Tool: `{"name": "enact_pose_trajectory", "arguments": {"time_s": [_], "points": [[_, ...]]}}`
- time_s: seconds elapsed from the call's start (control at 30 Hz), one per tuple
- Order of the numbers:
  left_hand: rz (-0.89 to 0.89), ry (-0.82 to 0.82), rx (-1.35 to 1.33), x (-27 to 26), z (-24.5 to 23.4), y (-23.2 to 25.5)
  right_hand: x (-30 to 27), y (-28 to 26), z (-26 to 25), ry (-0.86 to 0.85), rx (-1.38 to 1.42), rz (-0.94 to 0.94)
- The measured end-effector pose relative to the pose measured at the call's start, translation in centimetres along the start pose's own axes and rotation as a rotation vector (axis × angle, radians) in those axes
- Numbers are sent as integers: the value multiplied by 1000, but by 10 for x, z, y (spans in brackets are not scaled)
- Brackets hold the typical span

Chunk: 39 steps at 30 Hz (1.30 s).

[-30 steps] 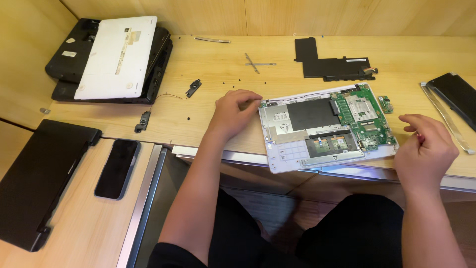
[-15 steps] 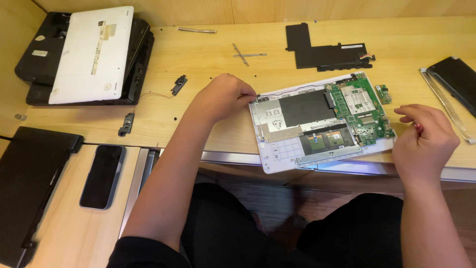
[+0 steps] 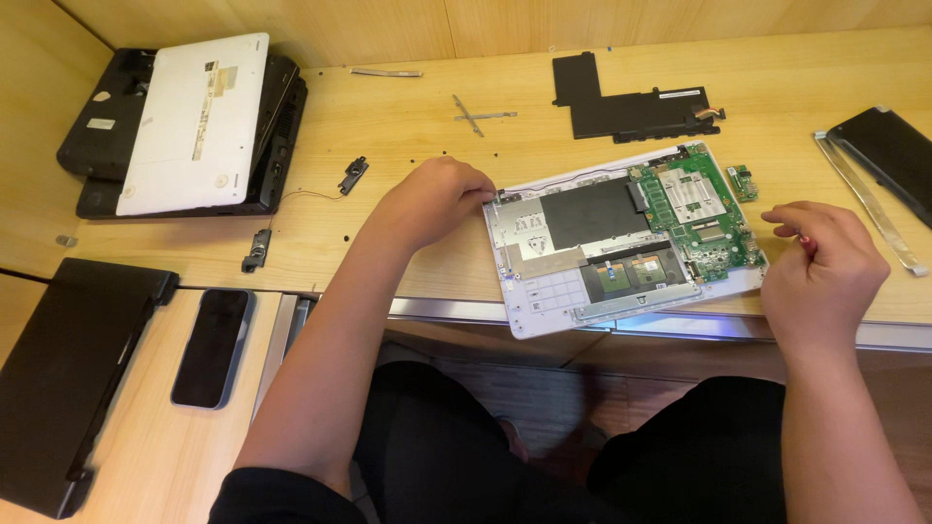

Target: The person disassembles a white laptop by removing screws and detaching internal components. They use a screwdriver to loosen screws, then remove the battery, a small circuit board, and the motherboard, placing each part on the desk.

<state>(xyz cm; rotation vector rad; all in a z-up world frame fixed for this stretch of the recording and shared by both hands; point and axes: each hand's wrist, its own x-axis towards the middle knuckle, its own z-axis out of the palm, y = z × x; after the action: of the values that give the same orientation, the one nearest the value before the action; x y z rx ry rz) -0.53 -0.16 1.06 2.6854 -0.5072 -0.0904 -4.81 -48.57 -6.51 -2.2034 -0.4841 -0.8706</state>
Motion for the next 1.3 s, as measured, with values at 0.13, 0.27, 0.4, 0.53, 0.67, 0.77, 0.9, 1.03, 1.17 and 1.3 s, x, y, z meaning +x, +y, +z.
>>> {"name": "enact_pose_trajectory", "arguments": {"time_s": [0.13,0.27,0.4,0.53,0.67,0.77,0.9,1.03,1.17,1.3], "points": [[-22,-21,41,-9,-9,13,-1,2,1,0,1,9],[-41,-19,157,-12,-12,20,-1,3,0,5,3,4],[-76,-24,165,-15,-14,27,-2,7,1,8,2,7],[-117,-45,155,-13,-17,27,-3,6,1,0,-13,6],[99,61,405,-11,-1,12,-2,6,2,4,-1,16],[421,317,747,-13,27,-13,-2,3,1,-5,1,19],[524,508,842,-22,24,-2,-2,7,3,5,9,22],[532,603,808,-31,21,12,-3,5,2,-3,-8,19],[499,563,608,-44,30,14,-2,5,2,2,3,20],[516,634,462,-56,37,23,-2,5,2,1,9,40]]}}
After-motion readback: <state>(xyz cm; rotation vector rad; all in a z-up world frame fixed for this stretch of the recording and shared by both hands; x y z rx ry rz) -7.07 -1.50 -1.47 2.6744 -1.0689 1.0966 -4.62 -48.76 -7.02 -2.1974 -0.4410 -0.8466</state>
